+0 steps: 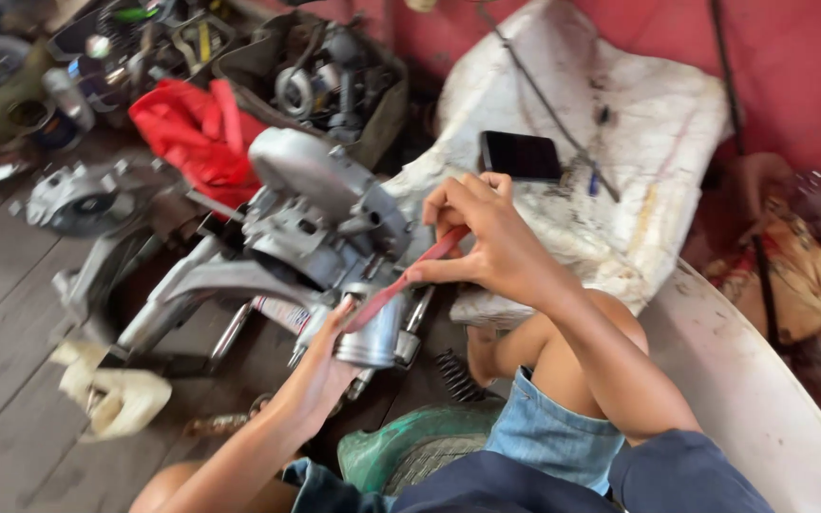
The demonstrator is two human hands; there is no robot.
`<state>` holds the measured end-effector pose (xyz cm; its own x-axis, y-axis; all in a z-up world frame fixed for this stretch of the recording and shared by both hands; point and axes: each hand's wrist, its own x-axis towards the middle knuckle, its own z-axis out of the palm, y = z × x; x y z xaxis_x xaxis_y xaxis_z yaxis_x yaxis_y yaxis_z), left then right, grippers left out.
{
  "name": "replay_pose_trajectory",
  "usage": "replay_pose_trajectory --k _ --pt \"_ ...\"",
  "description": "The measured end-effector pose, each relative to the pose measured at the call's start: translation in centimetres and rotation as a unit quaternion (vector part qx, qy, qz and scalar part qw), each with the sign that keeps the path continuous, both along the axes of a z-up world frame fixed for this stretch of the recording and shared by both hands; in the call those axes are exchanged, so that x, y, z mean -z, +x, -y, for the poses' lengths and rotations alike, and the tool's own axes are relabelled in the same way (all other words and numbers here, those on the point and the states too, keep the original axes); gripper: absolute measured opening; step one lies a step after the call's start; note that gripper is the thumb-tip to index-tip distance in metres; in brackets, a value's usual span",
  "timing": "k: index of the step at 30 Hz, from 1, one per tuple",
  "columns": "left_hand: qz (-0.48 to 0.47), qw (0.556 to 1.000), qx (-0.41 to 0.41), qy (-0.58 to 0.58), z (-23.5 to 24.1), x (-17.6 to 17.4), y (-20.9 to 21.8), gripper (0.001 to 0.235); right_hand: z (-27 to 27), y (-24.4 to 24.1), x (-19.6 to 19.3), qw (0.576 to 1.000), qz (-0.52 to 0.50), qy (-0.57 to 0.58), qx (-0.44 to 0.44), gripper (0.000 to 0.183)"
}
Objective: Cleaning a motorcycle piston with a small brush
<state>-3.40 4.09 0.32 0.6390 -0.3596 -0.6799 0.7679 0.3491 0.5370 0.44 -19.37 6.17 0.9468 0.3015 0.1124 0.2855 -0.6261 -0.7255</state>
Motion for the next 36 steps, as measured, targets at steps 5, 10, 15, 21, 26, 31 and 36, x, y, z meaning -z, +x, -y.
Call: replay_pose_trajectory --k 5,10,15,21,26,31,36 --pt "0.059 0.998 -0.032 -0.018 -1.0 0.3 -0.1 0.067 -2.2 0.2 1.5 0.986 0.071 0.029 -0.146 0.057" --pt "0.065 0.986 -0.12 -0.093 -3.2 2.2 -0.6 0.039 -1.9 0.3 0.7 0.996 0.086 0.007 -0.033 0.059" --pt "0.063 0.984 -0.146 -0.074 -4.0 1.7 -1.2 0.056 -5.5 -1.0 1.1 0.994 0.017 -0.053 -0.089 0.055" --pt "0.063 0.991 -0.114 -0.02 -5.4 0.7 -3.3 0.062 -4.5 1.1 2.8 0.999 0.019 0.035 -0.032 0.056" --pt "0.082 0.988 -0.108 -0.07 -6.3 0.1 -3.8 0.064 -6.5 0.1 3.3 0.994 -0.054 0.041 -0.089 0.053" --pt "0.084 0.988 -0.08 -0.1 -6.4 -2.0 -4.0 0.077 -5.1 1.1 4.1 0.993 -0.042 0.092 -0.059 0.054" --pt "0.051 0.984 -0.112 -0.131 -5.9 0.0 -3.6 0.068 -6.4 -0.9 3.7 0.985 -0.079 0.107 -0.106 0.055"
